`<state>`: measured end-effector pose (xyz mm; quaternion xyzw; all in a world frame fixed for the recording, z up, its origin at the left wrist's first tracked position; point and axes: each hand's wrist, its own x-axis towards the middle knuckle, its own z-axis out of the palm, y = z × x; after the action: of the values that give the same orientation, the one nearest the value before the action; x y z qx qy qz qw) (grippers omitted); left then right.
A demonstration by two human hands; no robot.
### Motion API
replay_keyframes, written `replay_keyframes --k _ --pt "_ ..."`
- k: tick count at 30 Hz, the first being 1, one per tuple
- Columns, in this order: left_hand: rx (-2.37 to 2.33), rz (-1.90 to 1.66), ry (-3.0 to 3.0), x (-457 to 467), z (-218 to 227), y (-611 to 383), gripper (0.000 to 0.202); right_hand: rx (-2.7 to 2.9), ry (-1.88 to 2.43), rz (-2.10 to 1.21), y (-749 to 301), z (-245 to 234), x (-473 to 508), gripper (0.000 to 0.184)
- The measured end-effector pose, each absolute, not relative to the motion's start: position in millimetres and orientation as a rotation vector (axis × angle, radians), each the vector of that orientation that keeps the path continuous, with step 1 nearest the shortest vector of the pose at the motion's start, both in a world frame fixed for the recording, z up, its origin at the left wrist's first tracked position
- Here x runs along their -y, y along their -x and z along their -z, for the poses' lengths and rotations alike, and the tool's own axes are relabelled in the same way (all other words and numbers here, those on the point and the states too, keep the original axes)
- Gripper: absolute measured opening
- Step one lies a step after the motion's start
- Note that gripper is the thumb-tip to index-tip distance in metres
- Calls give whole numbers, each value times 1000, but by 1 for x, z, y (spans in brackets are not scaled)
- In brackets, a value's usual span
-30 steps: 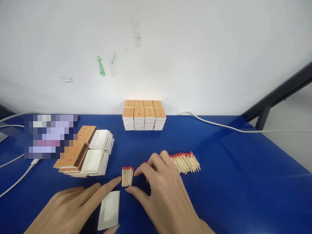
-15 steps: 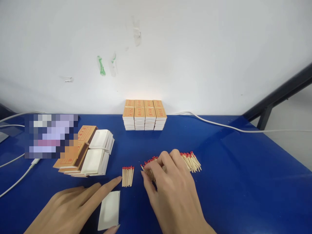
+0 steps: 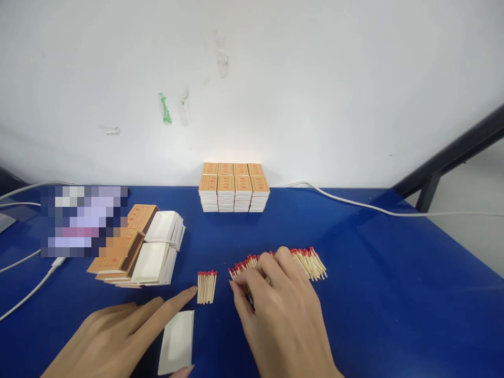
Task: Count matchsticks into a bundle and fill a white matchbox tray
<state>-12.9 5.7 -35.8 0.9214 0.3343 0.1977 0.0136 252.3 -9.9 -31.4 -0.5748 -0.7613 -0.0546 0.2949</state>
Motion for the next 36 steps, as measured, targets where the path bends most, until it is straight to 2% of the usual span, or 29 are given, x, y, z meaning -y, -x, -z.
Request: replay_keyframes --k 11,29,36 --pt "-1025 -572 -2907 -4 38 10 56 2067 1572 176 -253 28 10 25" --pt "-1033 -609 -2897 -6 36 10 55 1979 1574 -67 -243 35 10 26" --pt "-1036 -582 -2901 -7 35 11 55 2006 1597 -7 -244 36 8 26"
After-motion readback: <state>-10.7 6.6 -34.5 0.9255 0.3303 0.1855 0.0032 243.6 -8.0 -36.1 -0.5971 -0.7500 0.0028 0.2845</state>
